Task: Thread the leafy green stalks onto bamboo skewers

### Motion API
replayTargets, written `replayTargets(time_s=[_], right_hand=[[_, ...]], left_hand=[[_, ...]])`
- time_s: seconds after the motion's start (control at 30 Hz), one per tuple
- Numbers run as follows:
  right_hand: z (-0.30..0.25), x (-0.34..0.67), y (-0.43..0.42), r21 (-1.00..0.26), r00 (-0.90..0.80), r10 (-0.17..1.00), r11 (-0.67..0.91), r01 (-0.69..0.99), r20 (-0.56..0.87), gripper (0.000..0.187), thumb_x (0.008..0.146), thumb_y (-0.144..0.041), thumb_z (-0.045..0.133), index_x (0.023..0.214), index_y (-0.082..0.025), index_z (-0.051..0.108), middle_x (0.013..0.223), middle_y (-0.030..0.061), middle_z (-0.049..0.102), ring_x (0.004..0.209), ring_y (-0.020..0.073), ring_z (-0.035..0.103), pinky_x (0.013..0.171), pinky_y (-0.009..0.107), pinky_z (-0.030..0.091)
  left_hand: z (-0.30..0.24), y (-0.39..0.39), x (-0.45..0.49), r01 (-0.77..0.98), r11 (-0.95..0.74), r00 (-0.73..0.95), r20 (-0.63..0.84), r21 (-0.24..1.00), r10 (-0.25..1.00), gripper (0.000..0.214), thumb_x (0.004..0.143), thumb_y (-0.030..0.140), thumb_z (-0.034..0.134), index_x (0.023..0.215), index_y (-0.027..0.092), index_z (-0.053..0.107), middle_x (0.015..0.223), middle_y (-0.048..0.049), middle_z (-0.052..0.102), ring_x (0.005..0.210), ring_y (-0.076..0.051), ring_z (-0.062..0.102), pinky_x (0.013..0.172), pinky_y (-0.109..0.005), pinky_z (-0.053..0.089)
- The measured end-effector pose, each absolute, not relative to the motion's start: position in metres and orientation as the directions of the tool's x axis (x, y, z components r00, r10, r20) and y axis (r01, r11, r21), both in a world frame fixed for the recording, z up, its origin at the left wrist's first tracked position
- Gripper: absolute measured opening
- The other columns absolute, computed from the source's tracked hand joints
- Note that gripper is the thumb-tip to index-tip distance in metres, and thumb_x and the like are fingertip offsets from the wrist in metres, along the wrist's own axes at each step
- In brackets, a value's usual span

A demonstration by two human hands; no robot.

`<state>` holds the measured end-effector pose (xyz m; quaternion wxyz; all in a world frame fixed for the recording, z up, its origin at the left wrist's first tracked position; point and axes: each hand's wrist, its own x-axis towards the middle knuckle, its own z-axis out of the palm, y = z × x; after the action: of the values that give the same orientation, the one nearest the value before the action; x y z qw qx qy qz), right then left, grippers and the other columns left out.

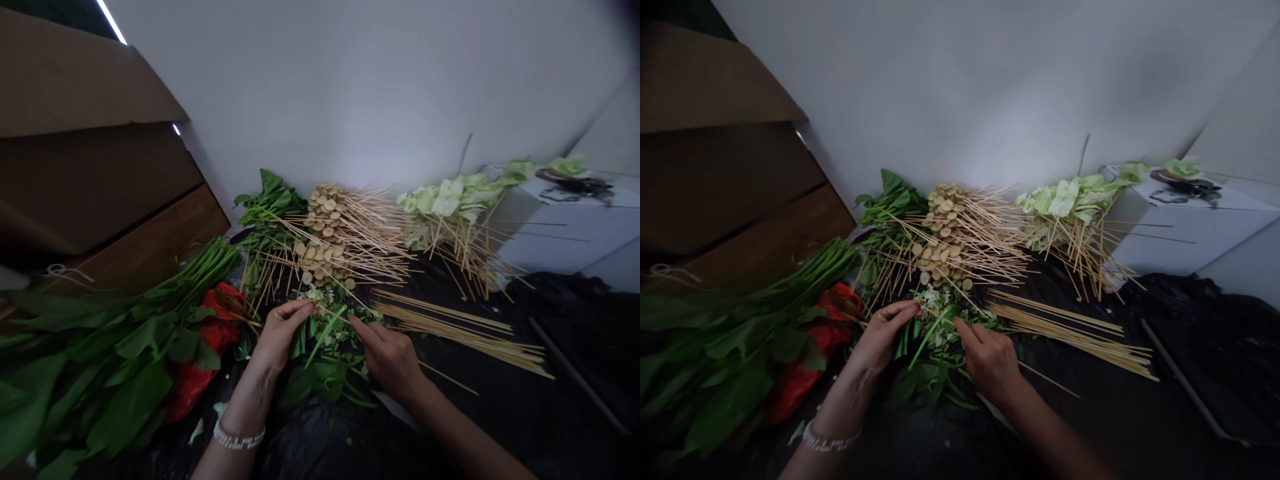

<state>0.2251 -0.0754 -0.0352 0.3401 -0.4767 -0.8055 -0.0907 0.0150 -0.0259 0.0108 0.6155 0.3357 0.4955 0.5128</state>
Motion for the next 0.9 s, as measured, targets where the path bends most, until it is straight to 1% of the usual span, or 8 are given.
replayTargets(time_s=[0.23,0.47,0.67,0.8,0.9], right_hand=[[-0.0335,0.2242,-0.0754,-0.176,-0.312,0.700,0.530,0.829,0.642,0.039,0.092,-0.008,0.040,0.119,-0.014,0.068,0.068,0.0011,0.064,0.055,0.0123,0.059,0.053,0.026,0.038],[-0.0341,0.2231,-0.0758,-0.176,-0.315,0.680,0.550,0.816,0.663,0.041,0.090,-0.005,0.039,0.118,-0.013,0.068,0.066,0.0007,0.062,0.054,0.0120,0.058,0.052,0.026,0.038],[-0.0351,0.2221,-0.0768,-0.196,-0.316,0.682,0.562,0.803,0.659,0.041,0.090,-0.005,0.039,0.118,-0.012,0.068,0.066,0.0010,0.062,0.055,0.0122,0.059,0.052,0.026,0.038],[-0.0362,0.2212,-0.0769,-0.202,-0.312,0.677,0.567,0.799,0.666,0.040,0.091,-0.005,0.039,0.117,-0.011,0.069,0.066,0.0012,0.062,0.055,0.0126,0.059,0.052,0.026,0.038],[-0.0354,0.2209,-0.0770,-0.204,-0.315,0.676,0.571,0.795,0.666,0.040,0.091,-0.005,0.039,0.117,-0.010,0.069,0.067,0.0018,0.063,0.055,0.0131,0.061,0.052,0.027,0.039]], left_hand=[[0.0100,-0.0246,0.0150,-0.291,0.226,-0.030,-0.245,0.930,0.969,0.037,0.045,0.034,0.094,0.074,0.016,0.079,0.069,-0.0024,0.075,0.063,-0.010,0.066,0.067,-0.018,0.052],[0.0111,-0.0257,0.0125,-0.280,0.281,-0.006,-0.295,0.918,0.956,0.037,0.045,0.034,0.094,0.072,0.015,0.078,0.067,-0.0036,0.075,0.059,-0.010,0.066,0.062,-0.017,0.051],[0.0147,-0.0257,0.0125,-0.209,0.288,0.022,-0.290,0.935,0.957,0.034,0.047,0.034,0.093,0.072,0.014,0.079,0.066,-0.0035,0.074,0.058,-0.009,0.064,0.058,-0.016,0.049],[0.0147,-0.0253,0.0133,-0.170,0.276,0.024,-0.276,0.946,0.961,0.033,0.047,0.034,0.092,0.070,0.015,0.079,0.066,-0.0040,0.074,0.057,-0.010,0.063,0.057,-0.018,0.048],[0.0129,-0.0248,0.0141,-0.144,0.274,0.052,-0.269,0.951,0.962,0.031,0.050,0.035,0.091,0.070,0.016,0.079,0.065,-0.0038,0.073,0.056,-0.010,0.062,0.057,-0.019,0.048]])
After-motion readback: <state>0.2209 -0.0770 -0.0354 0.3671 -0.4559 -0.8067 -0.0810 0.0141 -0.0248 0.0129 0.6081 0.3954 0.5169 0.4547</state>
